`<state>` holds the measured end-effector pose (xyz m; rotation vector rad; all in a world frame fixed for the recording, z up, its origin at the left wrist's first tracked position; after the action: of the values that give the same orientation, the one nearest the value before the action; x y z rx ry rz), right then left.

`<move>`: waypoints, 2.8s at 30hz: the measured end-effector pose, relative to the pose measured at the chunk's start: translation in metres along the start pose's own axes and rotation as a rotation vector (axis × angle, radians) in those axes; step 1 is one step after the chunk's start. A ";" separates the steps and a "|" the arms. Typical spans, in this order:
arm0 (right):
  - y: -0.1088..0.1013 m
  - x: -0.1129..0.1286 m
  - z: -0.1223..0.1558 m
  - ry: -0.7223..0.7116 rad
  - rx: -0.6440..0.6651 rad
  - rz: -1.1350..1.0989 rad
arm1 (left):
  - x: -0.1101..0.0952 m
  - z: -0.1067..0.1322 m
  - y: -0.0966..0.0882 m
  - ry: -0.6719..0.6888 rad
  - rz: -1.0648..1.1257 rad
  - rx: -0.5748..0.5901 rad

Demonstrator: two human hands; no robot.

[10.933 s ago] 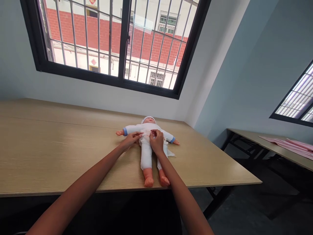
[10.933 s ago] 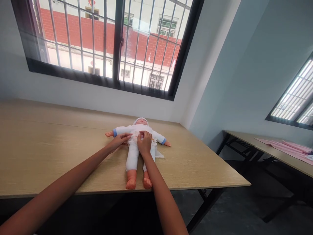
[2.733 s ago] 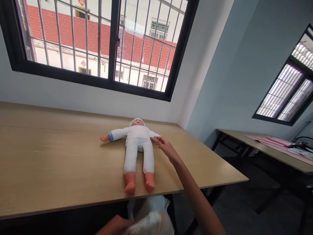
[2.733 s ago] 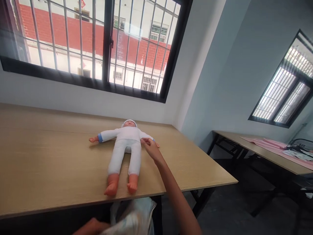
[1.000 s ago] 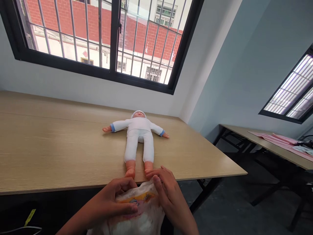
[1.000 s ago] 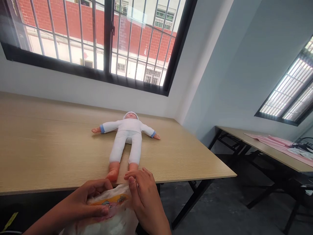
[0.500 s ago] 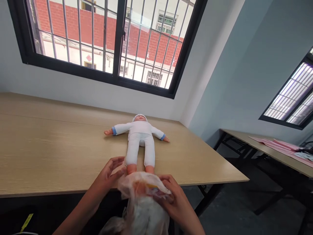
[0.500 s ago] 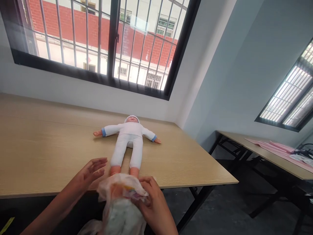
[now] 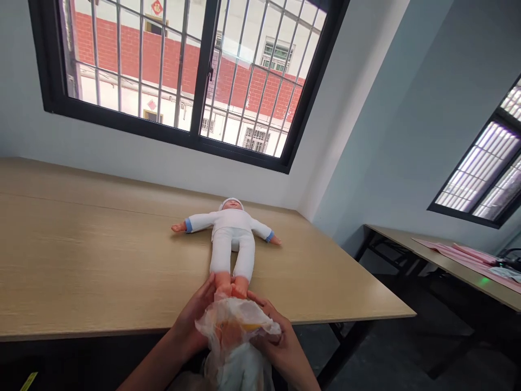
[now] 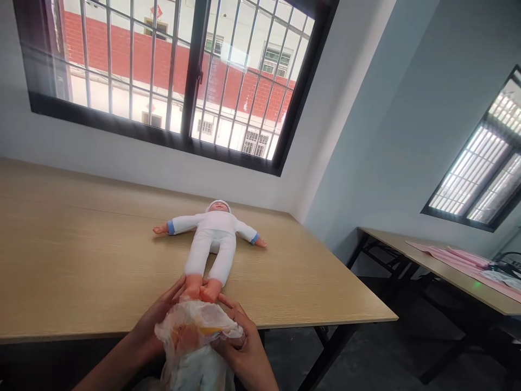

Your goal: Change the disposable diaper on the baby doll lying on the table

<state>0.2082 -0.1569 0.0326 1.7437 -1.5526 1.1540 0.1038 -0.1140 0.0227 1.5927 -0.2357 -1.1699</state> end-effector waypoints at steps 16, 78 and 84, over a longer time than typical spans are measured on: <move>-0.242 0.207 -0.094 -0.254 -0.668 1.595 | -0.046 -0.013 0.029 -0.002 0.115 0.185; 0.033 -0.075 -0.088 0.152 0.502 0.985 | -0.167 -0.070 0.127 0.000 -0.153 0.295; 0.036 -0.070 -0.088 0.081 0.454 0.999 | -0.094 -0.041 0.095 -0.074 -0.189 0.297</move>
<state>0.1533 -0.0549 0.0105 1.0638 -2.3207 2.1376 0.1275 -0.0620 0.1501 1.8639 -0.3245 -1.3905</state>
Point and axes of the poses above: each hand's wrist, its own z-axis away from the middle knuckle, its own y-axis out of the palm, x = y × z, the point moved 9 cm from there along -z, towards the middle knuckle, and after that the axes turned 15 degrees about -y, right-handed, at the moved point
